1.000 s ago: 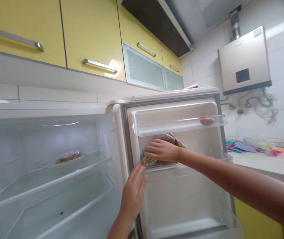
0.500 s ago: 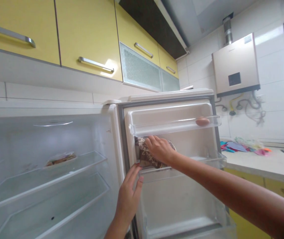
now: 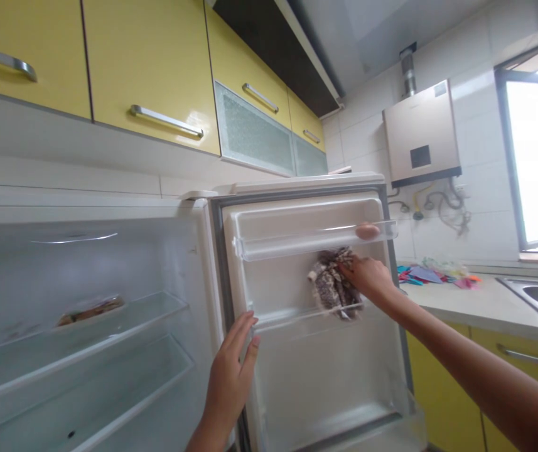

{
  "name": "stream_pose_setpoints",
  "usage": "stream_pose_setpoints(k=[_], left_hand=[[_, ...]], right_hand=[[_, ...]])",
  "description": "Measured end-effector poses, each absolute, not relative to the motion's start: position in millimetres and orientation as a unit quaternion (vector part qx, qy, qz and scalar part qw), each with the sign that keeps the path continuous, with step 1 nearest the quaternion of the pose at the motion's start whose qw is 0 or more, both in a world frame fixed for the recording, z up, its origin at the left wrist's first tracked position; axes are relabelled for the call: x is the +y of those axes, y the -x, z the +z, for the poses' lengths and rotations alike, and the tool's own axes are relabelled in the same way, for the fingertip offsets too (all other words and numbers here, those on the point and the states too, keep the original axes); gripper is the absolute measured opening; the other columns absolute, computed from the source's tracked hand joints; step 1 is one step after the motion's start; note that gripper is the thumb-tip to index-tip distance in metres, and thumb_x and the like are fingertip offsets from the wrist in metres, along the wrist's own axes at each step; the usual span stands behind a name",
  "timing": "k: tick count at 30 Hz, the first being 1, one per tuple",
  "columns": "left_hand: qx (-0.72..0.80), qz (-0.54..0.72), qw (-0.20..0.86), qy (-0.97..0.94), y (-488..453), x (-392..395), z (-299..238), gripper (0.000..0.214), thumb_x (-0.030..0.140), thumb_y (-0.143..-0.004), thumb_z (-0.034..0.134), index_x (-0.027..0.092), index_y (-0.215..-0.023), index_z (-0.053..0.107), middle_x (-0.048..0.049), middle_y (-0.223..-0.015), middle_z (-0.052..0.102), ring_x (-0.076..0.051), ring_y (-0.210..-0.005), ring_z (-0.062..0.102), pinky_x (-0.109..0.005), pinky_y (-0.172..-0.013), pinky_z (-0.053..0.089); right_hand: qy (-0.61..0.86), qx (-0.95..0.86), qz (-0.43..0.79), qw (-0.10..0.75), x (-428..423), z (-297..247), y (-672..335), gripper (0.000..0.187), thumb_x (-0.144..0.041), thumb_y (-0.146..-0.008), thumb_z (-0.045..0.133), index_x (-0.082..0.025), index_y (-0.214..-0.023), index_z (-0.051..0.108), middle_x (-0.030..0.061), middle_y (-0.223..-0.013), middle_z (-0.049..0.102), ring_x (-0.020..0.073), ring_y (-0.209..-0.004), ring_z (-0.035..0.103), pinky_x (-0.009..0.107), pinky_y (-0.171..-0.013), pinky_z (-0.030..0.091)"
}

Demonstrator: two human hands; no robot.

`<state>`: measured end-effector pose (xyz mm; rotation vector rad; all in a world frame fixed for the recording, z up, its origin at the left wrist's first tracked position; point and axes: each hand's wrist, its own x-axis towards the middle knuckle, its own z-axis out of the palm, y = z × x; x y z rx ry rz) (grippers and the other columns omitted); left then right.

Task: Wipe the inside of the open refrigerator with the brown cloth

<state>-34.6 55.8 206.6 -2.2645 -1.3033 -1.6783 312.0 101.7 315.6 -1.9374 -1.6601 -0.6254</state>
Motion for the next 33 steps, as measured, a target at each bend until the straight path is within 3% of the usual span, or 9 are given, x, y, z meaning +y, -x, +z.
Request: stream_pose_setpoints(k=[7,13,17,28,33], left_hand=[[-0.417,-0.54,0.015,0.731,35.8,56.9,207.2,0.039,0.048,-0.095,0.049,0.03,-0.126,0.065,-0.005,-0.141,0.064,-0.023,-0.134,0.056,-0.049,-0.118,0.042],[-0.418,-0.547,0.006,0.725,34.7,57.5,206.7,0.039,0.049,-0.095,0.049,0.03,-0.125,0.065,-0.0052,-0.141,0.064,-0.023,-0.134,0.056,-0.051,-0.118,0.041],[-0.416,-0.552,0.005,0.723,32.1,55.8,207.4,0.039,0.049,-0.095,0.049,0.03,-0.124,0.066,-0.0052,-0.14,0.064,-0.023,-0.134,0.056,-0.051,-0.118,0.042],[-0.428,-0.546,0.019,0.72,29.6,52.9,207.7,0.039,0.047,-0.096,0.047,0.03,-0.126,0.065,-0.0057,-0.14,0.064,-0.023,-0.133,0.057,-0.051,-0.116,0.044],[-0.429,-0.546,0.044,0.718,29.9,54.4,203.8,0.04,0.046,-0.096,0.048,0.028,-0.129,0.063,-0.0067,-0.141,0.064,-0.022,-0.133,0.057,-0.05,-0.116,0.045]], right_hand=[[0.775,-0.524,-0.209,0.286,93.7,314.8,-381.2,0.056,-0.061,-0.096,0.038,-0.015,-0.094,0.068,0.0187,-0.081,0.075,0.0302,-0.078,0.074,0.038,-0.075,0.052],[0.781,-0.523,-0.195,0.28,90.3,320.7,-350.8,0.054,-0.058,-0.096,0.038,-0.014,-0.096,0.068,0.021,-0.096,0.075,0.0331,-0.09,0.074,0.038,-0.077,0.052],[0.739,-0.581,-0.198,0.277,92.1,323.0,-302.4,0.054,-0.055,-0.097,0.036,-0.011,-0.113,0.063,0.0222,-0.101,0.075,0.0352,-0.096,0.073,0.039,-0.078,0.051],[0.607,-0.714,-0.167,0.307,97.2,329.5,-171.5,0.049,-0.061,-0.097,0.038,-0.021,-0.111,0.062,0.014,-0.102,0.074,0.0287,-0.094,0.071,0.034,-0.078,0.05],[0.437,-0.831,-0.124,0.323,103.8,321.3,-150.2,0.034,-0.042,-0.092,0.054,-0.018,-0.116,0.059,0.0157,-0.122,0.066,0.0291,-0.11,0.063,0.034,-0.086,0.048]])
